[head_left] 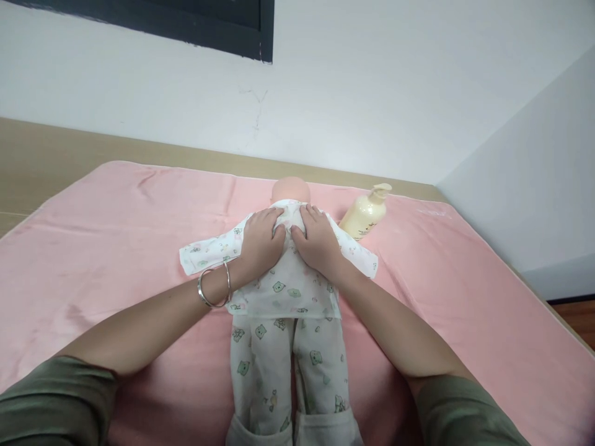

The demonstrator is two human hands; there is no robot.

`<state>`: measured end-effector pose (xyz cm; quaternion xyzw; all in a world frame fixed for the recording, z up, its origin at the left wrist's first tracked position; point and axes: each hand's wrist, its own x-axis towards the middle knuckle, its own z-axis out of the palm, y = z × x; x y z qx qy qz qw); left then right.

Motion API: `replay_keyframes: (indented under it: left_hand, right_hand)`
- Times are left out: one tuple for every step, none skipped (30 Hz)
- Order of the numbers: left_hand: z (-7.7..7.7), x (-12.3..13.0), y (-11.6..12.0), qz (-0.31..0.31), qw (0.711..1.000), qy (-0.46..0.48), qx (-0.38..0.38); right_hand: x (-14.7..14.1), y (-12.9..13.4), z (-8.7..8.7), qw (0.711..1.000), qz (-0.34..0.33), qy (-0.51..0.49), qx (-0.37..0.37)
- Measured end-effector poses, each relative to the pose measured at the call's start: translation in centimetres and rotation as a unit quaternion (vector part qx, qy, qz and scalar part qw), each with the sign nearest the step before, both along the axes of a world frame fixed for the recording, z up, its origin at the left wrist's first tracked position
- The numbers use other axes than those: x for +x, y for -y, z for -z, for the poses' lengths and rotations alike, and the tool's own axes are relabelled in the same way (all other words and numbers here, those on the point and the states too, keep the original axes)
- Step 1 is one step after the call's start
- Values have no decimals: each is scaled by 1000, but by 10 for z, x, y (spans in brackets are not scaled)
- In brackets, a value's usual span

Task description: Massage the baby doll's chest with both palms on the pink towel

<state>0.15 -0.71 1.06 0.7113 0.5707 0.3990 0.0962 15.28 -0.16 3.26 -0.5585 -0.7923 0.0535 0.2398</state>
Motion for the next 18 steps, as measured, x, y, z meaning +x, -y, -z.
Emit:
replay_keyframes:
  left_hand:
    - [0, 0, 0, 1, 1000, 0, 0]
    - [0, 0, 0, 1, 1000, 0, 0]
    - [0, 0, 0, 2, 1000, 0, -1]
    - [-1, 0, 1, 1, 1000, 0, -2]
    - [-1, 0, 1, 1, 1000, 0, -4]
    - [-1, 0, 1, 0, 1000, 0, -6]
    - [-2, 0, 1, 0, 1000, 0, -7]
    - [-2, 0, 1, 1, 1000, 0, -8]
    - [-2, 1, 1, 1, 1000, 1, -8]
    - [-2, 1, 1, 1, 1000, 2, -8]
    - [-2, 0, 1, 1, 1000, 4, -7]
    - [-2, 0, 0, 0, 1000, 4, -6]
    - [-1, 0, 0, 0, 1000, 5, -6]
    - [-1, 0, 0, 0, 1000, 4, -6]
    - [-1, 0, 0, 1, 1000, 3, -7]
    - [-1, 0, 0, 1, 1000, 2, -7]
    - [-1, 0, 0, 2, 1000, 1, -8]
    - [-1, 0, 0, 1, 1000, 0, -7]
  right_hand:
    - [0, 0, 0, 1000, 1, -1, 1]
    - [0, 0, 0, 1000, 1, -1, 2]
    - [0, -1, 0, 1000, 1, -2, 2]
    - [0, -1, 0, 1000, 0, -3, 3]
    - [0, -1, 0, 1000, -2, -5, 3]
    - [0, -2, 1, 1000, -3, -6, 4]
    - [0, -2, 1, 1000, -4, -7, 6]
    - [0, -3, 2, 1000, -5, -8, 8]
    - [0, -3, 2, 1000, -5, -9, 10]
    - [0, -3, 3, 1000, -5, -9, 11]
    - [0, -3, 4, 1000, -4, -10, 12]
    - [0, -3, 4, 1000, -4, -10, 12]
    - [0, -3, 4, 1000, -5, -11, 12]
    - [0, -3, 4, 1000, -5, -12, 12]
    - [0, -4, 4, 1000, -6, -13, 11]
    - [1, -4, 4, 1000, -6, -13, 10]
    - [1, -4, 4, 1000, -6, -12, 10]
    - [1, -4, 4, 1000, -5, -11, 9]
